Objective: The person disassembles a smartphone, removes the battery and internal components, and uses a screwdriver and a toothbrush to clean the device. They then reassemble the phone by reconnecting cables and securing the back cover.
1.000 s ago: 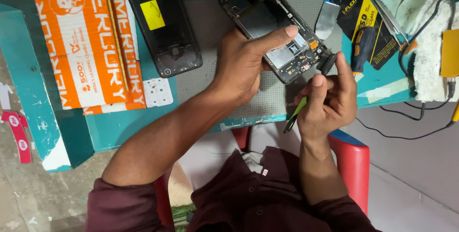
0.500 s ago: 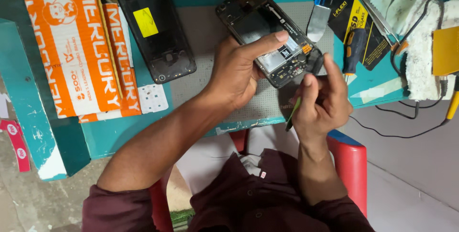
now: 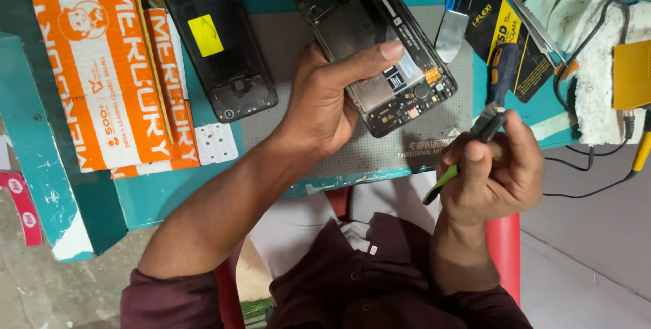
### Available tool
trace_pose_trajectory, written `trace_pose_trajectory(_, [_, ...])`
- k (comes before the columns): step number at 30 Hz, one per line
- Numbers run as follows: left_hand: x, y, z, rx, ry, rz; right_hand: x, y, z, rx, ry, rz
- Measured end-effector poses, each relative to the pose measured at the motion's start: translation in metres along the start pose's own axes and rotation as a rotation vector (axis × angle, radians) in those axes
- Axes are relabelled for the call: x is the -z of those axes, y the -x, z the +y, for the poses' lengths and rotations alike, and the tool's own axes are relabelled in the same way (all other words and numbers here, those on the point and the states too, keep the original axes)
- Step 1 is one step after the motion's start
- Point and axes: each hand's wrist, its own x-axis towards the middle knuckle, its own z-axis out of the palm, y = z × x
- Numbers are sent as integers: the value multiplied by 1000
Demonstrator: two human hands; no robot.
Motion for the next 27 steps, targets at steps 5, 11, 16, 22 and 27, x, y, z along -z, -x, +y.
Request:
trace_pose_trajectory(5, [0,3,-2,-17,-116,-13,-3,-7,-5,-15,31,0])
trace_pose_trajectory(11, [-8,11,1,-101,-402,28,-3,-10,-8,-157,13,-27])
trace_pose_trajectory(16, [-7,11,5,-151,-503,27,1,-15,-8,-183,39,-36])
trace_pose_trajectory(22, [-5,11,5,-166,-610,25,11,-33,-18,-52,303,-167])
trace_pose_trajectory(27, [-3,10,3,-169,-655,33,14,-57,-24,133,528,-265])
